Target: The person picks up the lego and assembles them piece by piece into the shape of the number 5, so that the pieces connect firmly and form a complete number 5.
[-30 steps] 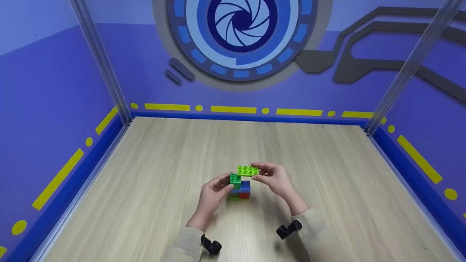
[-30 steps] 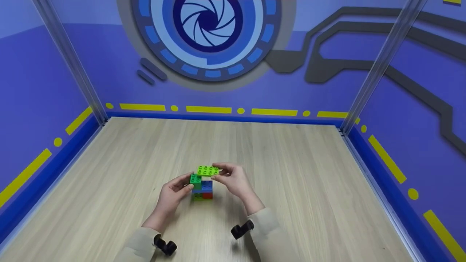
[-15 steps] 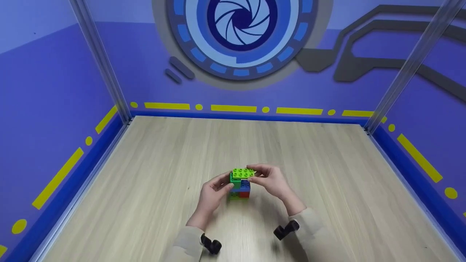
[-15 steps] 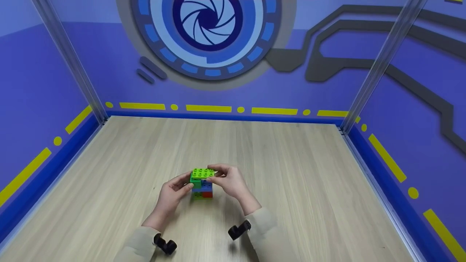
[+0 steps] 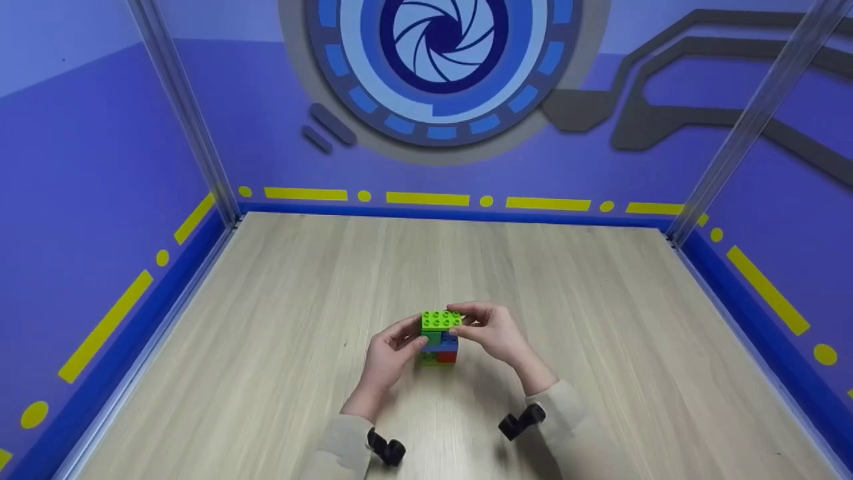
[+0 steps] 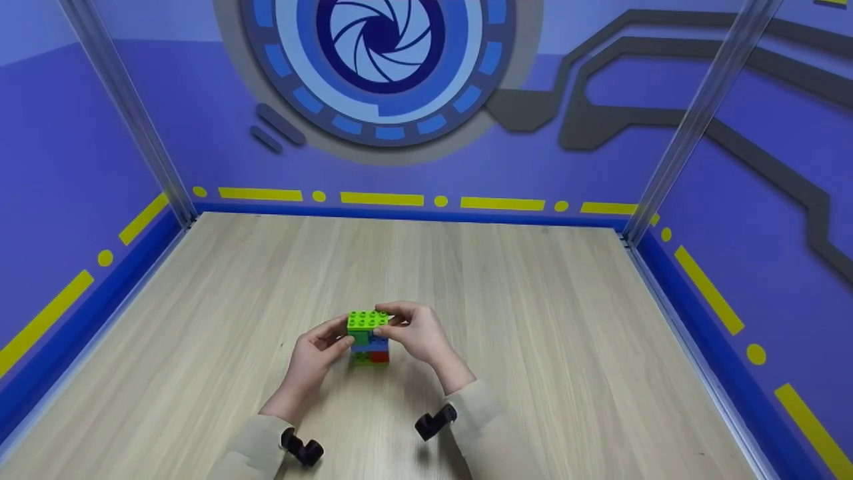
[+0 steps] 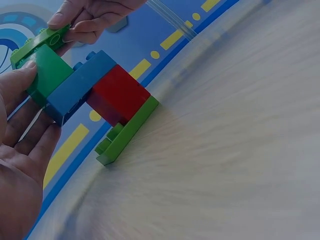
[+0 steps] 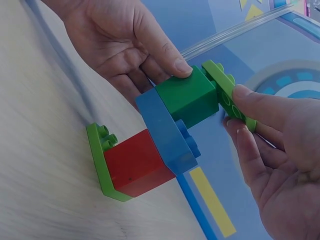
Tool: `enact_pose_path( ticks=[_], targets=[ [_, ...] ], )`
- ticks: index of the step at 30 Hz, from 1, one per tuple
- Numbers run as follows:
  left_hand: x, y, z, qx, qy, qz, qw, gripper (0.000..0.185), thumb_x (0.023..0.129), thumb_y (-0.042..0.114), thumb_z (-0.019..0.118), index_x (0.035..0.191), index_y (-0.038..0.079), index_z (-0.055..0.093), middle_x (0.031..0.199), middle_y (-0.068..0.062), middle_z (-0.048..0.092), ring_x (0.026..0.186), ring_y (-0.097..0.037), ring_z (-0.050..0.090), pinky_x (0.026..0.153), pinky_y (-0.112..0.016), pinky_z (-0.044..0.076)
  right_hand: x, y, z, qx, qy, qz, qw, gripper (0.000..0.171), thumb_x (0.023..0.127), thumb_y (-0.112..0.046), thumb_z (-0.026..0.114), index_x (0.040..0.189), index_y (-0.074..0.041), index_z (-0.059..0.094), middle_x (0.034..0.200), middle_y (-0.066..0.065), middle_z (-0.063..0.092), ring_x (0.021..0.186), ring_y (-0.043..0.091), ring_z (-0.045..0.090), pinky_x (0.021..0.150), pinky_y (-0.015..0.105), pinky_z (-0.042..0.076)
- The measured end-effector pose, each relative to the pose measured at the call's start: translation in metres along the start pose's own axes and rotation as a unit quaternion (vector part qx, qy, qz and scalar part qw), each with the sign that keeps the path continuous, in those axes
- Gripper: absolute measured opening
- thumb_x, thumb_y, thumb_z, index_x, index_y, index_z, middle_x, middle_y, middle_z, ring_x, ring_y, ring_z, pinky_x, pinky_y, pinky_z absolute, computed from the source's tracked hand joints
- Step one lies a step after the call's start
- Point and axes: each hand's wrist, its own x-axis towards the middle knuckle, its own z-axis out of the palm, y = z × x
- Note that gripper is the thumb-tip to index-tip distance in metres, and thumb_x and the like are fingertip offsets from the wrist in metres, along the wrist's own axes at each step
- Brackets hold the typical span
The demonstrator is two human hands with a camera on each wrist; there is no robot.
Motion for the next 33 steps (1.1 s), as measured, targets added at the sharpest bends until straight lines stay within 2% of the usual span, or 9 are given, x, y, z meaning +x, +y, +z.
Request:
enact_pose_path(
  ticks=[8,13,18,24,33],
  targets=[
    [-0.001,0.0016,0.0016,-0.009,0.0,0.018,0.9998,0.053,0.096,0.019,0.074,0.145,0.006,0.057,0.145,-0.017,0.061,0.137,-0.033,0.057,0.112,-0.026,0.05,0.0004,0.0008,0.0005,-0.01,-0.009,-0.012,1.0,0.035,0.09,-0.012,0.079,0.124,-0.003,0.073,0.12,0.017,0.075,0.091,0.014,0.066,0.078,0.017,0.057],
    [-0.002,0.0036,0.0026,-0.011,0.003,0.03,0.9995,0.056,0.097,0.02,0.073,0.149,0.01,0.055,0.149,-0.017,0.058,0.139,-0.032,0.056,0.115,-0.029,0.049,0.001,-0.002,-0.0004,-0.02,-0.014,-0.015,1.0,0.035,0.091,-0.012,0.079,0.124,-0.002,0.073,0.119,0.017,0.075,0.089,0.01,0.066,0.077,0.017,0.057],
    [-0.0016,0.0038,0.0038,0.0,0.009,0.039,0.9992,0.05,0.099,0.023,0.07,0.146,0.012,0.058,0.147,-0.017,0.06,0.137,-0.029,0.058,0.113,-0.024,0.049,0.001,-0.0038,-0.0011,-0.025,-0.014,-0.012,1.0,0.035,0.09,-0.012,0.08,0.124,-0.002,0.073,0.118,0.015,0.075,0.089,0.014,0.066,0.077,0.017,0.056],
    [0.0002,0.0051,0.0058,-0.002,0.022,0.031,0.9993,0.044,0.099,0.025,0.07,0.141,0.011,0.063,0.141,-0.012,0.066,0.133,-0.024,0.061,0.107,-0.017,0.05,0.0008,-0.0046,-0.0011,-0.029,-0.012,-0.011,0.999,0.034,0.089,-0.012,0.08,0.122,-0.004,0.075,0.117,0.015,0.076,0.09,0.016,0.069,0.078,0.017,0.057],
    [0.0003,0.0077,0.0073,-0.013,0.028,0.024,0.9992,0.043,0.099,0.024,0.07,0.138,0.008,0.064,0.139,-0.014,0.066,0.129,-0.019,0.063,0.105,-0.017,0.052,0.0017,-0.0037,-0.0018,-0.03,-0.014,-0.008,0.999,0.033,0.089,-0.011,0.08,0.121,-0.005,0.075,0.114,0.014,0.076,0.087,0.015,0.067,0.073,0.017,0.056]
  ],
)
